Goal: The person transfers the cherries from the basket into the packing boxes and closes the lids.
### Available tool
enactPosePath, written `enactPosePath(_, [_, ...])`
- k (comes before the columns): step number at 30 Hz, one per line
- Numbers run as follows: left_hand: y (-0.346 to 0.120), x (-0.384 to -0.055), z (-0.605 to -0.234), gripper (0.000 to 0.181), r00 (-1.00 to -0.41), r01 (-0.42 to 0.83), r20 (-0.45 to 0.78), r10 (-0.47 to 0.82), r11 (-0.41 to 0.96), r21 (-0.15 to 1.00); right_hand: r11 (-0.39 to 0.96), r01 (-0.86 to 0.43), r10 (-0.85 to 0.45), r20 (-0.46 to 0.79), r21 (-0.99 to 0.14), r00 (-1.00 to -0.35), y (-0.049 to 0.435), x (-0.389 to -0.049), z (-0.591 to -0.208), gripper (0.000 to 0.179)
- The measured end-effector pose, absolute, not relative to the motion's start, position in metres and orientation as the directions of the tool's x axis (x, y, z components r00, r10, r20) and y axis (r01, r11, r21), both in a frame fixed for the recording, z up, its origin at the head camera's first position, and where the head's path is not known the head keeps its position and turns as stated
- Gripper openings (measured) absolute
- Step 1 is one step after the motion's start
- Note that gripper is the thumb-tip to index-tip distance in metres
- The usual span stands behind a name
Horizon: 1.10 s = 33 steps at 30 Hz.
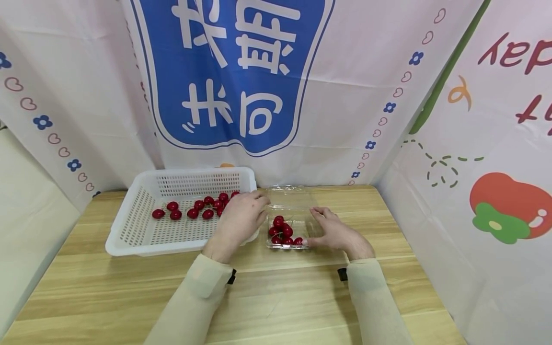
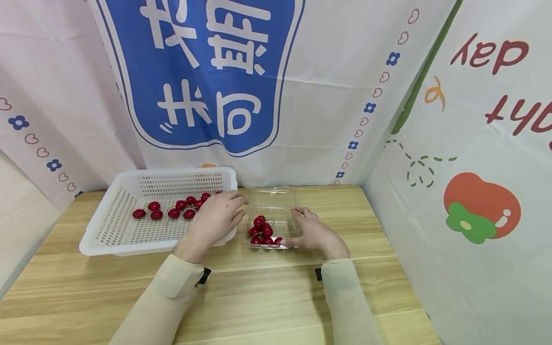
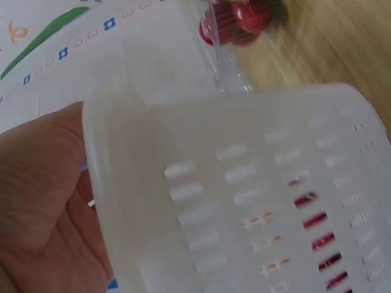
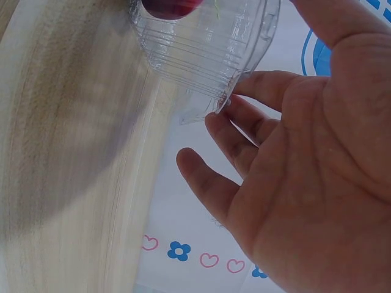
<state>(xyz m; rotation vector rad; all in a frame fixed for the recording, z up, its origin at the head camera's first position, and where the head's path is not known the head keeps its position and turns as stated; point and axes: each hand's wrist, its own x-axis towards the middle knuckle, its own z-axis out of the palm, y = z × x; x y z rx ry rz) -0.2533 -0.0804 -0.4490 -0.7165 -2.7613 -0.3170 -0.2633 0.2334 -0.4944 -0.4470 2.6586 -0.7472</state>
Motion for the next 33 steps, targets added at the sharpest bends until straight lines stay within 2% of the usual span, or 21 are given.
enactPosePath(14, [-0.144, -0.26, -0.46, 0.032, -0.925, 0.347, 0.264, 0.274, 0.893, 0.286, 0.803, -0.199, -0.386, -0.236, -0.562, -0.892, 0.233, -0.263, -0.496, 0.116])
enactPosePath(24, [-0.183, -0.259, -0.464, 0.042, -0.969, 0.239, 0.141, 0.203, 0.916, 0.321, 0.805, -0.212, -0.392, -0.229, -0.554, -0.891, 0.234, -0.263, -0.497, 0.116])
enactPosePath(33, [-0.209, -0.258, -0.472, 0.045, -0.98, 0.198, 0.066, 0.187, 0.929, 0.311, 0.809, -0.215, -0.395, -0.235, -0.547, -0.888, 0.233, -0.263, -0.493, 0.115])
